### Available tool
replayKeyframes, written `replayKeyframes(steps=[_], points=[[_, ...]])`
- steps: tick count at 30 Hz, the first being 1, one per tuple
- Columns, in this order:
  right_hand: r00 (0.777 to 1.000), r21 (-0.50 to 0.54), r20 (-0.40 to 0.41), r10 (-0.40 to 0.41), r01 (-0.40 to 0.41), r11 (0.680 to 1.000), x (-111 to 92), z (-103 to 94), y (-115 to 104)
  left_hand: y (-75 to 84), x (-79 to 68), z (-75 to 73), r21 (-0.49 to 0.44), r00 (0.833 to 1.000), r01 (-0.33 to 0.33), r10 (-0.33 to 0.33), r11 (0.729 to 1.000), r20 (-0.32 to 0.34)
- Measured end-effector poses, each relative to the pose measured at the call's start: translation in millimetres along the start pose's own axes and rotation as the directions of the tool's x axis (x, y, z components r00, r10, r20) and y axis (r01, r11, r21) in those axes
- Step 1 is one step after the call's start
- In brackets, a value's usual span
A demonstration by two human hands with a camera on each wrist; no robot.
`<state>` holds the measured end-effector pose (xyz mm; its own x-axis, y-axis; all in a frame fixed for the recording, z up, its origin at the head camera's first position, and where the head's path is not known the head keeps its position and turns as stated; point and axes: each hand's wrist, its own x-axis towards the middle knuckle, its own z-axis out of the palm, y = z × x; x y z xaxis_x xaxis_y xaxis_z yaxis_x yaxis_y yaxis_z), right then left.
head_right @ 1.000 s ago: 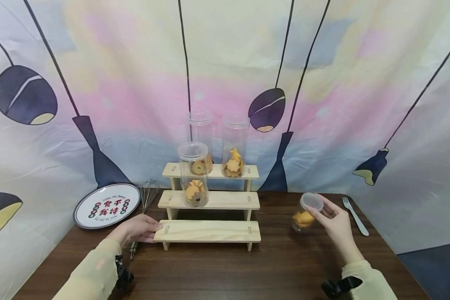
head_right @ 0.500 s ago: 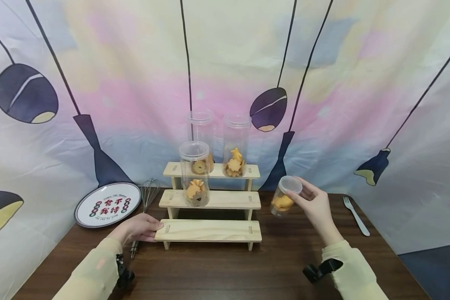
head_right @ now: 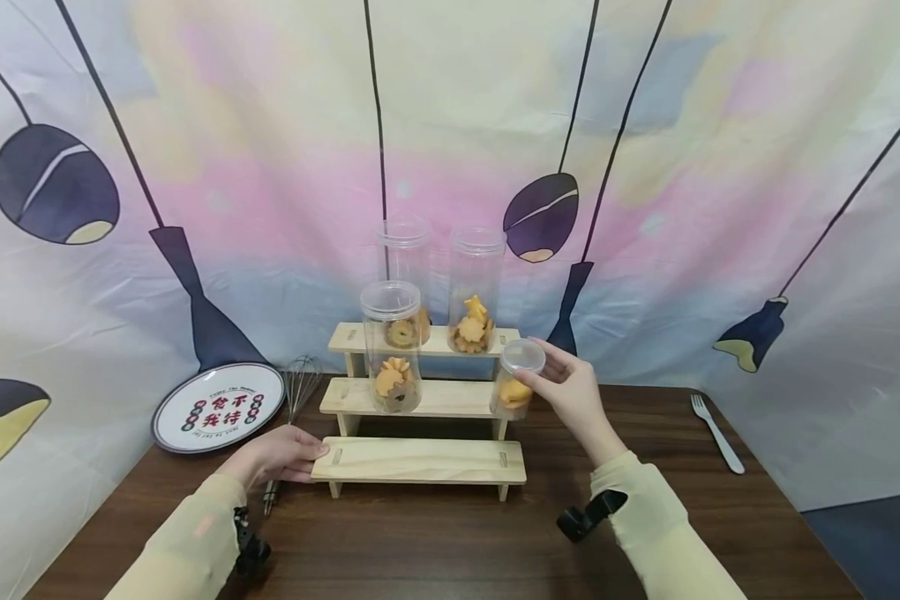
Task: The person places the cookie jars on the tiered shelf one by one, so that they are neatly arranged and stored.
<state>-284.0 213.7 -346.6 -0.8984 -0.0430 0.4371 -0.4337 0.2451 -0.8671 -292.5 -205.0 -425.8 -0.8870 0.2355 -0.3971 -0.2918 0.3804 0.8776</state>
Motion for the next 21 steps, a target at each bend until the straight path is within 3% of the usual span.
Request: replayKeyframes(steps=[12,21], points=[[0.996,0.095,0.091,-0.009,0.001,0.996,20.1,33.5,0.1,1.3,1.7,1.4,-0.004,0.999,0.022,-0.022,1.000,-0.025],[0.997,0.068,0.074,-0.020,0.015,0.998,26.0,48.9,-0.4,1.2,1.7,1.5,0.003,0.999,0.039,-0.039,0.999,-0.029]])
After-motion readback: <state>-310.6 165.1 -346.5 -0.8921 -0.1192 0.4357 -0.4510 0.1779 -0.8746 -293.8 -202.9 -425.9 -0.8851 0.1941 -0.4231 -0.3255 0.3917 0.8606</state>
